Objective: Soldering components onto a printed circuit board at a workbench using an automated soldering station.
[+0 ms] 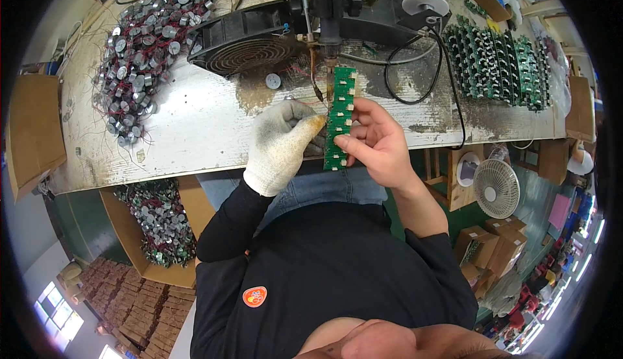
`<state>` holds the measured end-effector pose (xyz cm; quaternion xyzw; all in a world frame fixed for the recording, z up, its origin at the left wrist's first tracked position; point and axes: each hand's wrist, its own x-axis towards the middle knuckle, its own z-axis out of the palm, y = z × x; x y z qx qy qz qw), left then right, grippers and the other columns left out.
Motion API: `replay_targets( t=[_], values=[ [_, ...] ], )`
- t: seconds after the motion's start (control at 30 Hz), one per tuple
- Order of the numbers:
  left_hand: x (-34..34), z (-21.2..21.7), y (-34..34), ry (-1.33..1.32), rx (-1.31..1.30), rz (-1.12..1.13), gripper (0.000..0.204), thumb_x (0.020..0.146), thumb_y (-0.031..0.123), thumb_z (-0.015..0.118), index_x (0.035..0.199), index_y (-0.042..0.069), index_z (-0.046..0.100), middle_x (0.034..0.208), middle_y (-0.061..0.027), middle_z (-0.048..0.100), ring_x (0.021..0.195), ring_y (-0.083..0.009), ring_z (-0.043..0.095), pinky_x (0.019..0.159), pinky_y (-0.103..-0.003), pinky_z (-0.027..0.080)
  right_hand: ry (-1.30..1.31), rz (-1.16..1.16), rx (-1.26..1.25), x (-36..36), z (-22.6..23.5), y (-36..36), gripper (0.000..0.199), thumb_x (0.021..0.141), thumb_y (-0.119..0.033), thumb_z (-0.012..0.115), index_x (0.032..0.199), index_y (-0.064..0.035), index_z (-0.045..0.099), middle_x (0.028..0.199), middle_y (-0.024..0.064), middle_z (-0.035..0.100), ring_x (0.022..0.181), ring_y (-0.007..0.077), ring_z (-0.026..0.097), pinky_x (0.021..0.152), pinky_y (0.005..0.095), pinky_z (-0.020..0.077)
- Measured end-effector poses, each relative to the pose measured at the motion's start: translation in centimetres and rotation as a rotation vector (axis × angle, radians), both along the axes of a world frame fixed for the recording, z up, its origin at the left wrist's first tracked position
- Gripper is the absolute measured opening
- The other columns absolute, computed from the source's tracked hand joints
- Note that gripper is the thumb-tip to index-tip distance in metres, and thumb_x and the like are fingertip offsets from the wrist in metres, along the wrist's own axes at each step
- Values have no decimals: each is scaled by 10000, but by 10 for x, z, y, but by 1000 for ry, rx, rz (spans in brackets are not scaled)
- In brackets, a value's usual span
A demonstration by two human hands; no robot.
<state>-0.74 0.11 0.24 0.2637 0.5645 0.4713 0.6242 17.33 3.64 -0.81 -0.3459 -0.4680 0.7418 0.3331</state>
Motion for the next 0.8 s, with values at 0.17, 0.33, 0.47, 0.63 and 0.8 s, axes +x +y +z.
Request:
replay_targets(
  t=[0.17,0.33,0.47,0.63,0.8],
  values=[
    [-1,1,1,64,45,-3,185,865,127,625,882,-57,607,761,-71,628,666,-98,593,573,-235,492,10,-23,4,-2,4,0,458,846,44,614,1263,19,427,1032,86,576,725,78,601,532,189,475],
    [-1,-4,-1,82,47,3,178,865,123,627,877,-54,613,759,-71,629,671,-92,590,574,-234,491,4,13,17,0,-2,0,495,833,95,586,1285,41,391,1109,125,562,768,100,600,512,188,486],
    [1,-3,-3,66,47,12,178,866,121,630,887,-55,610,763,-70,628,662,-93,590,565,-236,493,2,13,13,1,-3,-3,493,832,97,584,1283,41,391,1105,125,563,767,102,601,502,187,485],
    [1,1,-3,28,8,10,181,869,126,631,887,-53,604,765,-65,626,666,-91,583,574,-234,487,-6,1,1,0,-2,-4,487,831,98,585,1276,40,394,1105,127,563,755,103,605,503,187,484],
    [0,-3,-2,56,74,11,178,871,128,631,882,-47,601,766,-56,625,681,-78,570,594,-223,460,2,7,-4,0,-2,-7,483,835,97,584,1275,42,393,1110,128,563,732,101,606,507,190,483]
  ],
)
